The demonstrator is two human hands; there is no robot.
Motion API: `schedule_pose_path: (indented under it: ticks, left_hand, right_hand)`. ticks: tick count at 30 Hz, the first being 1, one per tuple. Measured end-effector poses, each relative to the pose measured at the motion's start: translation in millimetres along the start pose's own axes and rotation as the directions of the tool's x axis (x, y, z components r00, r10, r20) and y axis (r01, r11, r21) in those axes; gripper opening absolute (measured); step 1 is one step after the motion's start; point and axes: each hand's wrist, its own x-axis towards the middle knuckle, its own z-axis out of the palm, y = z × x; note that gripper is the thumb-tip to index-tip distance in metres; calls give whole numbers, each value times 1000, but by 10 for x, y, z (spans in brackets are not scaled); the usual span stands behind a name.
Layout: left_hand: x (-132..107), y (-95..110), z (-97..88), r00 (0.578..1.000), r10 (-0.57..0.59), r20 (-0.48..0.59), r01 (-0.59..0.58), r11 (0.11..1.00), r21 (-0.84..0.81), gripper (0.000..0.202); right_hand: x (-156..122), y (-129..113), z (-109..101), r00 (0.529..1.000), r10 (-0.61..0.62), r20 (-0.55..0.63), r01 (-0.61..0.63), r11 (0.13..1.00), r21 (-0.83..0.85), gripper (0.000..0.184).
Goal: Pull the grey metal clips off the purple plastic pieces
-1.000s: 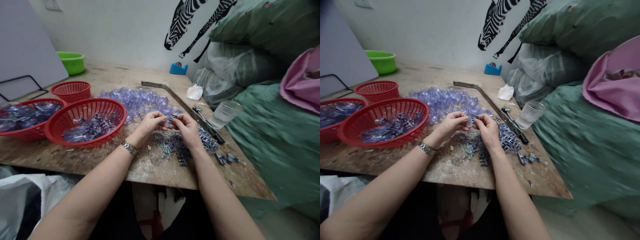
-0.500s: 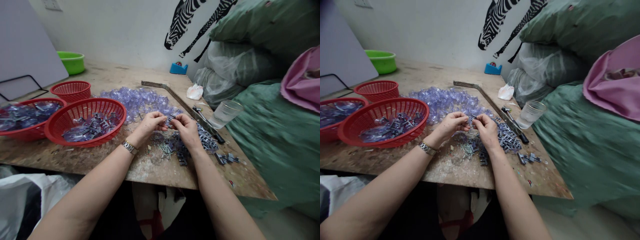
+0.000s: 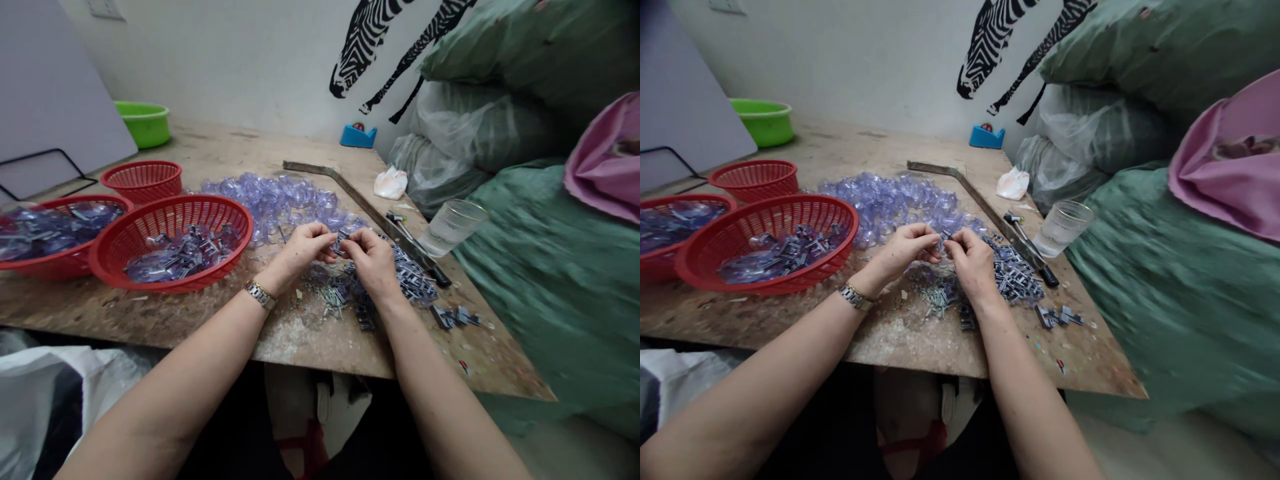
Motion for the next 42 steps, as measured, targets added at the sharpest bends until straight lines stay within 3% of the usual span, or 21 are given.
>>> schedule_pose_path:
  ticks: [5,10,15,21,27,31,34,42]
  left_hand:
    - [4,-11,9,999,11,32,-12,1000,22,21]
    - [-3,19,-19,995,10,99,-15,999,45,22]
    - [3,28,-78,988,13,153,-39,985,168,21]
    - [-3,22,-121,979,32,201,-62,987,146,17]
    - [1,10,-39,992,19,123,-32,993,109,21]
    - [-9,13,-36,993,19,118,-31,995,99,18]
    - [-20,16,-48,991,19,131,-29,996,79,16]
    - [-10,-14,-60,991,33,127,-42,997,69,18]
  right_hand:
    - [-23,-45,-8,994,-94,-57,84,983,-166,17]
    - [-38,-72,-15,989,-142,-50,128,968,-216,18]
    - [-46,-83,-23,983,-180,-15,169,944,-284,18]
    - [-37,-58,-39,990,-137,19,139,975,-176,18]
    - [14,34,-41,996,-79,39,81,995,-55,16]
    - [33,72,-30,994,-103,38,103,995,-11,16]
    - [34,76,-28,986,-165,35,166,985,-39,24]
    - [27,45,-41,962,-267,56,272,949,-158,17]
